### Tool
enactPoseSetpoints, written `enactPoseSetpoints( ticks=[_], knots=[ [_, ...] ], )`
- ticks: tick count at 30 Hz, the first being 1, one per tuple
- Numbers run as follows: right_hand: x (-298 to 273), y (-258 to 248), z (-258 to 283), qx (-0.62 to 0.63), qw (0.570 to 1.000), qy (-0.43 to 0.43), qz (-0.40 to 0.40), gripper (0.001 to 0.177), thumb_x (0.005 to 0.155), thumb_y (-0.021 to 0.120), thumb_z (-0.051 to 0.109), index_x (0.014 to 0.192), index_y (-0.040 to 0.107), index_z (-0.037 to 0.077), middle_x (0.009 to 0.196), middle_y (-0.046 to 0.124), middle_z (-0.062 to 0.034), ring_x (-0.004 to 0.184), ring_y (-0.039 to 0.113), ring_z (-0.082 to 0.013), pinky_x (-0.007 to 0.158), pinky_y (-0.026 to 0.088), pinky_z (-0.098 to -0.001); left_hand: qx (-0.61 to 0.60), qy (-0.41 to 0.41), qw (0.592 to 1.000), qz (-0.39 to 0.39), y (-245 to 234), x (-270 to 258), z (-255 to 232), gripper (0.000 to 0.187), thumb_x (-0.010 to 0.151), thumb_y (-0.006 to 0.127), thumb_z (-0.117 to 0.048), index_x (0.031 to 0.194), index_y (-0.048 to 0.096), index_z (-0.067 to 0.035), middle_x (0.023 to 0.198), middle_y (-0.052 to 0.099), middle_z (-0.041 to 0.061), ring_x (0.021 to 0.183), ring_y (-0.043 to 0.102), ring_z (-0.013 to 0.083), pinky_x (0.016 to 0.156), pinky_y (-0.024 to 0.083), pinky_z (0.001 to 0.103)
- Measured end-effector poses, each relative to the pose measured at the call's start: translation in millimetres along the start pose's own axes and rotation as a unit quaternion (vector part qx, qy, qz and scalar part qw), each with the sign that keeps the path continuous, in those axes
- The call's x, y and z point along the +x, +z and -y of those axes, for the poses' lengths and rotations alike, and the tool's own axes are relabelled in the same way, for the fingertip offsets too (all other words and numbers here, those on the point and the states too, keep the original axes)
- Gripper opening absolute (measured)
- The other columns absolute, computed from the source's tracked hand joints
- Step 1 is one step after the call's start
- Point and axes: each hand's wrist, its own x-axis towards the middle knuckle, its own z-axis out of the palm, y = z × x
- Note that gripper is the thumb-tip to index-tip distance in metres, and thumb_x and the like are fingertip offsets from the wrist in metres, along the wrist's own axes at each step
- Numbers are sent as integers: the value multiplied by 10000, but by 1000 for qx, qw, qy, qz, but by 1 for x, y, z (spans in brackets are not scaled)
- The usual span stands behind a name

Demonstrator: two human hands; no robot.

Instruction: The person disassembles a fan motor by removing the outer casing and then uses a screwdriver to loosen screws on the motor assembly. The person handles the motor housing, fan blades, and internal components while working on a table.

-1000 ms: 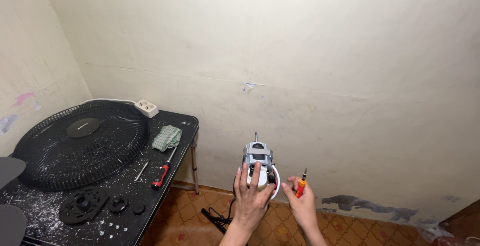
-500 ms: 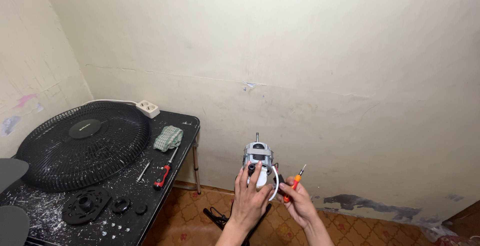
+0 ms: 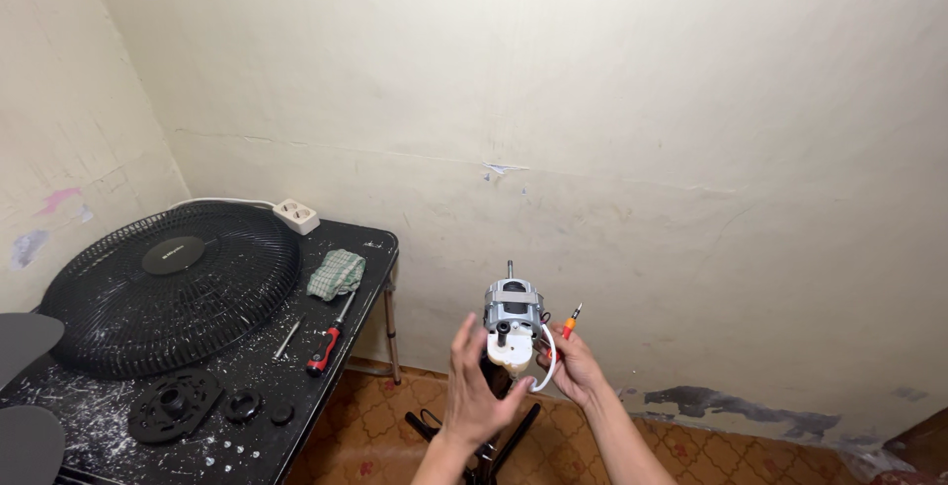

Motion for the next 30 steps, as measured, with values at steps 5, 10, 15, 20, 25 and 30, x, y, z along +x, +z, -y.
enactPoseSetpoints(
  ticks=[5,10,15,20,25,30],
  knots=[
    [-11,7,-1,-7,1000,13,3,71,1023,555,118,1029,551,47,928,655,-78,749,667,-137,658,578,-267,-41,-275,932,231,-19,19,19,1504,562,1033,-395,1600,-24,-129,1600,245,245,1477,296,402,1195,273,517],
    [-22,-1,-8,-96,992,12,-82,110,997,574,126,1047,532,38,991,678,-118,883,705,-173,787,612,-309,-95,-326,911,234,-10,15,30,1327,618,942,-247,1604,58,-165,1489,508,184,1370,519,353,1153,400,482],
    [-31,-28,-41,-287,952,-30,-104,269,1001,663,189,1209,588,37,1066,658,-80,887,638,-149,781,545,-325,-147,-322,919,174,4,8,43,921,691,865,-125,1499,423,-112,1383,644,141,1295,637,269,1069,515,398],
    [-23,-4,4,-300,947,-117,-3,413,932,727,208,1208,458,62,1404,641,-133,1076,581,-200,917,479,-373,-143,-299,940,83,27,-8,47,748,668,856,-92,1355,560,-88,1263,698,121,1197,684,253,1006,537,366],
    [-9,71,78,-332,925,-52,174,530,817,756,190,1269,488,117,1561,445,4,1419,456,-146,1166,386,-366,-159,-290,941,71,35,-17,58,701,684,851,-63,1328,576,-74,1254,686,126,1182,679,270,992,532,374],
    [19,58,74,-256,939,59,221,548,870,835,150,1270,461,119,1281,586,-42,1228,556,-173,1093,427,-380,-145,-282,946,69,35,-18,63,687,690,805,-6,1329,557,-51,1251,678,128,1184,670,278,1007,521,369]
  ],
)
